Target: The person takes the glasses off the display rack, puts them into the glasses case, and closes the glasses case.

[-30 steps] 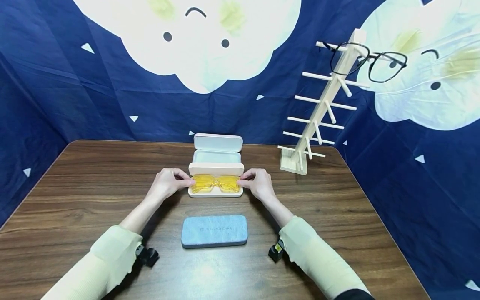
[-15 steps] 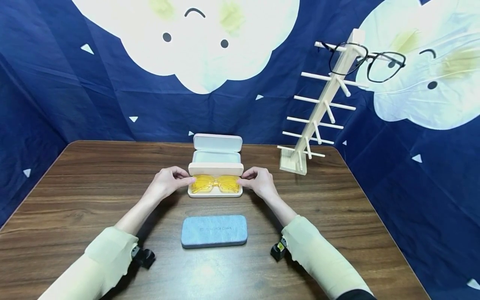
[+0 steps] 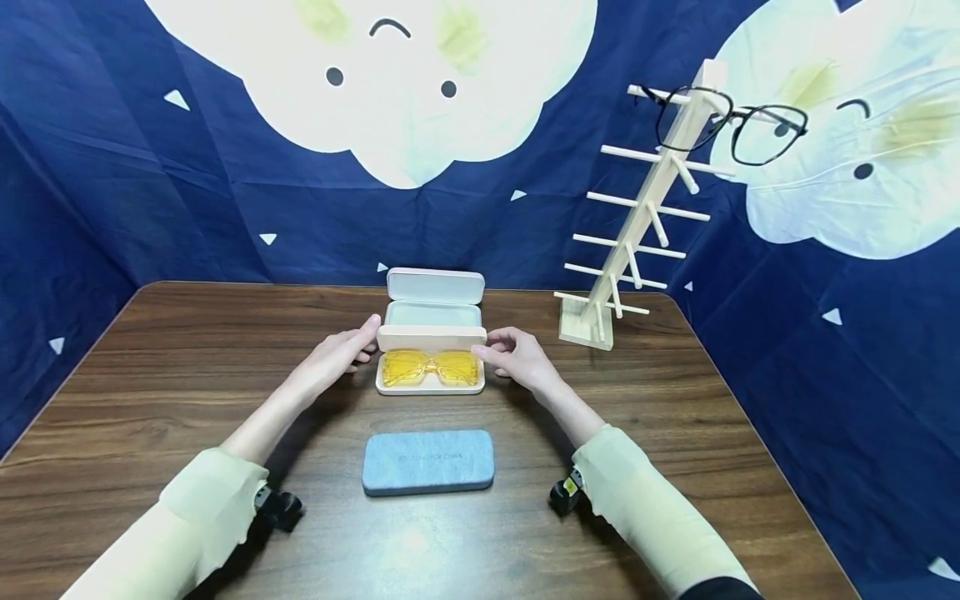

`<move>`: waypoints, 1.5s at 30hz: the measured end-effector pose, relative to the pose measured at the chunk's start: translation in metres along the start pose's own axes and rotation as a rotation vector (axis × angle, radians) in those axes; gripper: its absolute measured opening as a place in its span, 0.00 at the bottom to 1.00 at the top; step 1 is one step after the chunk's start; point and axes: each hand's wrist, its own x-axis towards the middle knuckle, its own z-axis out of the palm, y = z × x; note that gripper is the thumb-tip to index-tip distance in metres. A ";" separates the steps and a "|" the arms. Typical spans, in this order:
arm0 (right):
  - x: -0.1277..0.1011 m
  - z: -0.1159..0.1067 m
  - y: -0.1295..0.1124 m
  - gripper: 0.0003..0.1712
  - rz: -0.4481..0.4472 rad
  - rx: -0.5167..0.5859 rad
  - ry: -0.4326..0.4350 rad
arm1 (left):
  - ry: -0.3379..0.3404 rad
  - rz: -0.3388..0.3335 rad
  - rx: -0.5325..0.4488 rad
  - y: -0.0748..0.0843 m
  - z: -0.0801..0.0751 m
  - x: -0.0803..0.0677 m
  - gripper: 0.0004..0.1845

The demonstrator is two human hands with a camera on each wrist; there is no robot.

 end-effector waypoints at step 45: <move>0.018 -0.004 -0.024 0.40 0.269 -0.081 -0.109 | -0.113 -0.119 -0.072 0.007 0.000 0.017 0.48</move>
